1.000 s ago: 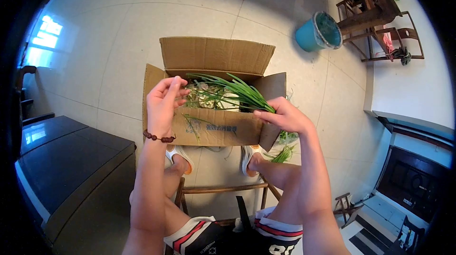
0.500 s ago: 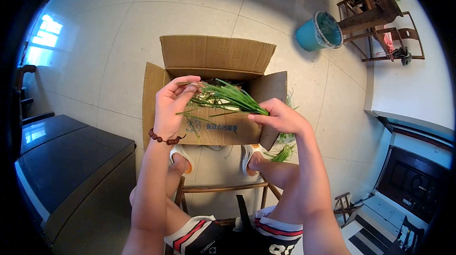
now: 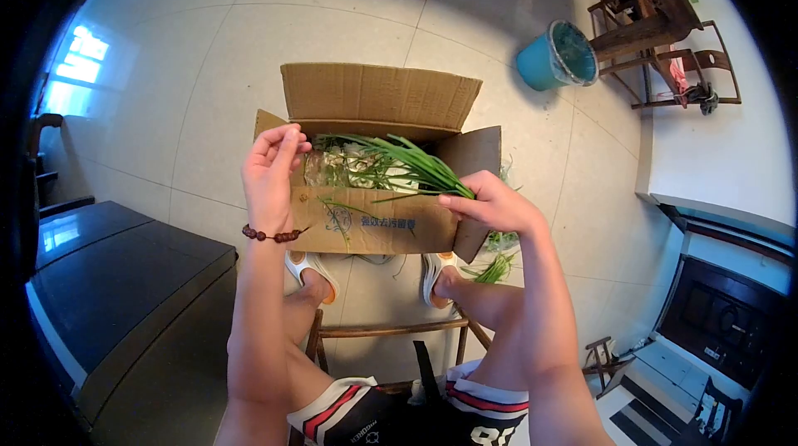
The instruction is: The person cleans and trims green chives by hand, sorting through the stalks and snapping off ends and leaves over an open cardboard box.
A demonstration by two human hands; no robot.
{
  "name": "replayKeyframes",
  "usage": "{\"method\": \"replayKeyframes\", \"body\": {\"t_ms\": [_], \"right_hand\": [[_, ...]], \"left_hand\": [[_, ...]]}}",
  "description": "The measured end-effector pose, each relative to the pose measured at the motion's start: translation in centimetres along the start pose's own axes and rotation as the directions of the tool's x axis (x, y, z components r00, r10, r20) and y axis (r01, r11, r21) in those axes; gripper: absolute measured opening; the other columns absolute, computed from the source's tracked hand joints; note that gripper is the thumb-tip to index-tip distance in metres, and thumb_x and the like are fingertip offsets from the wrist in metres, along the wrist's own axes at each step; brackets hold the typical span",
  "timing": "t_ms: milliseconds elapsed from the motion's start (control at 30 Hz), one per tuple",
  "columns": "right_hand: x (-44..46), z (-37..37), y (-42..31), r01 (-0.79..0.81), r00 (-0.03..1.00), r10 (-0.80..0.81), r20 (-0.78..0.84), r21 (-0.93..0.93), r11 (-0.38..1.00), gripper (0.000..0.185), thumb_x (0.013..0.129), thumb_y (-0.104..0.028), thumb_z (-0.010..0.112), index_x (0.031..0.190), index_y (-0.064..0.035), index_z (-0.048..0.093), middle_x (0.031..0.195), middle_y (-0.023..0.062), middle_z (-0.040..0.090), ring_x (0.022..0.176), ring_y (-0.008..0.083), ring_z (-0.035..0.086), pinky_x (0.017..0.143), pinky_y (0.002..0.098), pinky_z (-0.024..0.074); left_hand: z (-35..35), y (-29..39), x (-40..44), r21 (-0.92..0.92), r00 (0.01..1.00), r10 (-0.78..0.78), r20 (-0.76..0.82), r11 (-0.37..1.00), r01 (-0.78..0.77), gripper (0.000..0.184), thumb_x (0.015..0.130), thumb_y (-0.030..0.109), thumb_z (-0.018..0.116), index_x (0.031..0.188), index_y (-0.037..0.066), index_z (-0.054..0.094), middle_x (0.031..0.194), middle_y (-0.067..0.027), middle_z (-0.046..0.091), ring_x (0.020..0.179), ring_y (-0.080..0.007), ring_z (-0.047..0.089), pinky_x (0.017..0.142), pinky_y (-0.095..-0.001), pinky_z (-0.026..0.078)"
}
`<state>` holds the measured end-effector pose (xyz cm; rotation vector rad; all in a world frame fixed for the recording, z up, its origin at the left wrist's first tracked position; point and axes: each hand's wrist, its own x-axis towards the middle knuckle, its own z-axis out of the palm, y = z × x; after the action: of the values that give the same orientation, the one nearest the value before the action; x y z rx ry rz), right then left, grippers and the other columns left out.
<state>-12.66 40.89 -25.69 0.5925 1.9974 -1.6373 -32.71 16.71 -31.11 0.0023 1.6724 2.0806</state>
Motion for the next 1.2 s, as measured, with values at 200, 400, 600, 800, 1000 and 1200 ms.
{"method": "replayKeyframes", "body": {"t_ms": [200,400,600,800,1000,1200], "right_hand": [[0.5,0.1,0.4,0.037,0.997,-0.033,-0.066,0.063,0.997,0.041,0.100,-0.033,0.063,0.070,-0.0064,0.056,0.060,-0.0065,0.048,0.053,0.0027,0.039,0.046,0.0237,0.0304],[0.8,0.2,0.4,0.029,0.999,-0.019,-0.044,0.220,0.975,0.041,0.102,-0.033,0.061,0.069,-0.0088,0.054,0.057,-0.0064,0.044,0.048,0.0031,0.036,0.044,0.0230,0.0266],[2.0,1.9,0.5,0.001,0.999,-0.015,0.031,0.411,0.912,0.041,0.103,-0.033,0.058,0.070,-0.0096,0.052,0.057,-0.0062,0.043,0.046,0.0033,0.033,0.042,0.0232,0.0233],[2.9,3.6,-0.1,-0.080,0.987,-0.001,0.160,0.494,0.866,0.041,0.104,-0.034,0.057,0.070,-0.0092,0.052,0.056,-0.0061,0.040,0.045,0.0034,0.031,0.041,0.0232,0.0212],[3.4,4.4,-0.2,-0.147,0.964,-0.035,0.263,0.641,0.753,0.043,0.105,-0.035,0.053,0.071,-0.0093,0.050,0.054,-0.0063,0.035,0.043,0.0048,0.027,0.041,0.0235,0.0190],[3.6,5.4,-0.2,-0.183,0.949,-0.060,0.308,0.699,0.691,0.043,0.107,-0.038,0.048,0.075,-0.0087,0.050,0.055,-0.0065,0.033,0.044,0.0048,0.024,0.040,0.0240,0.0180]], "left_hand": [[0.8,-1.0,-0.9,0.180,0.989,0.017,0.150,0.983,-0.044,0.013,0.094,0.012,0.071,0.099,0.000,0.070,0.090,-0.0012,0.069,0.079,-0.0055,0.061,0.072,-0.0208,0.049],[2.1,-0.5,-1.7,0.082,0.946,-0.252,0.205,0.967,0.241,0.037,0.101,0.028,0.062,0.126,0.002,0.059,0.117,-0.0094,0.067,0.098,-0.0133,0.065,0.083,-0.0265,0.051],[3.9,-0.2,-3.7,0.028,0.784,-0.402,0.473,0.896,0.442,0.044,0.104,0.039,0.053,0.130,0.003,0.054,0.127,-0.0135,0.063,0.115,-0.0240,0.063,0.097,-0.0392,0.050],[4.0,-1.4,-3.5,-0.184,0.776,-0.364,0.515,0.837,0.515,0.019,0.102,0.018,0.060,0.114,0.005,0.057,0.120,-0.0111,0.065,0.109,-0.0212,0.065,0.093,-0.0384,0.055],[4.2,-1.2,-3.4,-0.249,0.819,-0.275,0.504,0.862,0.442,0.023,0.097,0.004,0.062,0.120,0.002,0.057,0.114,-0.0098,0.068,0.103,-0.0173,0.067,0.092,-0.0337,0.055],[4.7,-0.9,-3.3,-0.317,0.857,-0.221,0.466,0.863,0.394,0.033,0.090,-0.004,0.068,0.122,0.000,0.060,0.109,-0.0085,0.070,0.097,-0.0129,0.067,0.089,-0.0288,0.056]]}}
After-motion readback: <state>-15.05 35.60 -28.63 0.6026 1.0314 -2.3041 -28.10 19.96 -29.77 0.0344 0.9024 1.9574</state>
